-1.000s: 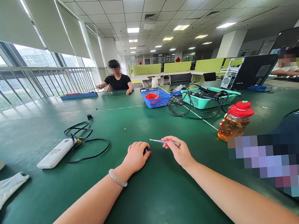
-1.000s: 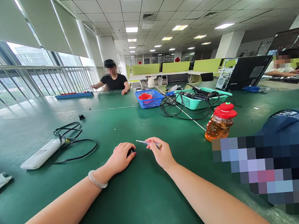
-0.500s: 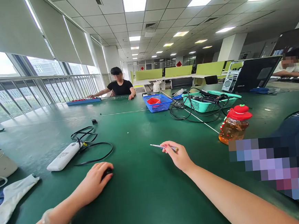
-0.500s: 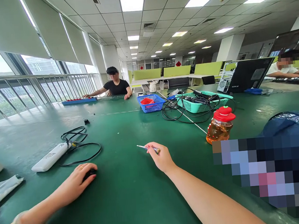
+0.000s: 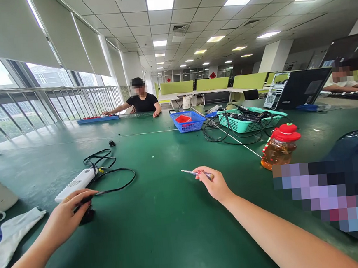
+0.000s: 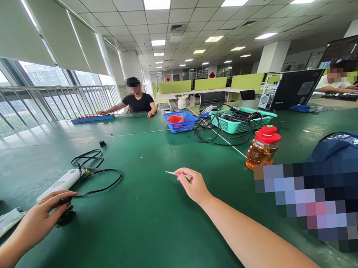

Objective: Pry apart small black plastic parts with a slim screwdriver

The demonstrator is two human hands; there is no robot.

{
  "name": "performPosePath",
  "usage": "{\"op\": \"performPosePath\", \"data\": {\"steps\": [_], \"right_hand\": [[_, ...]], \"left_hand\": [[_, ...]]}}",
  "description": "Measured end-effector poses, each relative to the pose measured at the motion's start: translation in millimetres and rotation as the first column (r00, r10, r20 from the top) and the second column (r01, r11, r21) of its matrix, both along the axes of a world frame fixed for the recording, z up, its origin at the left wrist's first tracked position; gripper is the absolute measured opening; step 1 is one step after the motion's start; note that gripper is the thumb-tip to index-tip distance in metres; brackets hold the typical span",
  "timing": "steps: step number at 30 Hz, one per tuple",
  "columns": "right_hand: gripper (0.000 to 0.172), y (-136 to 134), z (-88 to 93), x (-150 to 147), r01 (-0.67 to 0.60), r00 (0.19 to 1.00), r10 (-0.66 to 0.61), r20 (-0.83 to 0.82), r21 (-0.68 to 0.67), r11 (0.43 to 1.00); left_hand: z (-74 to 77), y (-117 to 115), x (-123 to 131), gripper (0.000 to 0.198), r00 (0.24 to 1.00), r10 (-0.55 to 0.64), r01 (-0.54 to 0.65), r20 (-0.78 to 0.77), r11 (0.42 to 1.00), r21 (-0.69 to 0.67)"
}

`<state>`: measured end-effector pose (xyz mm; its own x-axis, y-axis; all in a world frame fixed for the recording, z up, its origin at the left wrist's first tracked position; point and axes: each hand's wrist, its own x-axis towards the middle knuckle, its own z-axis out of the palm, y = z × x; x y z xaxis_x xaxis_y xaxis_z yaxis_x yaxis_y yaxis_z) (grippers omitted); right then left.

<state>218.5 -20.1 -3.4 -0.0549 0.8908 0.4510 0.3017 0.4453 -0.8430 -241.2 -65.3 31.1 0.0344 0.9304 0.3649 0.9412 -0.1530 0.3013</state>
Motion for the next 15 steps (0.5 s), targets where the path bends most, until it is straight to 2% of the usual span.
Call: {"op": "performPosePath", "data": {"steps": [3,6,9,15], "right_hand": [[0.03,0.7,-0.4,-0.5,0.005,1.0,-0.005,0.014,0.001,1.0],[0.03,1.4,-0.9,-0.5,0.004,1.0,-0.004,0.027,0.005,1.0],[0.03,1.5,-1.6,0.2,0.0,1.0,0.0,0.029,0.001,1.0],[0.031,0.8,-2.0,1.1,0.009,0.999,-0.009,0.034,-0.002,1.0]], "left_hand": [[0.5,-4.0,-5.3,0.041,0.995,0.055,-0.054,0.077,0.998,-0.01],[3.4,-8.8,-9.8,0.05,0.982,0.091,-0.082,0.168,0.995,-0.061],[4.6,-11.9,-15.8,0.058,0.975,0.077,-0.058,0.211,0.994,-0.097],[1.2,-12.9,-28.8,0.056,0.983,0.012,0.014,0.181,0.99,-0.141]]}}
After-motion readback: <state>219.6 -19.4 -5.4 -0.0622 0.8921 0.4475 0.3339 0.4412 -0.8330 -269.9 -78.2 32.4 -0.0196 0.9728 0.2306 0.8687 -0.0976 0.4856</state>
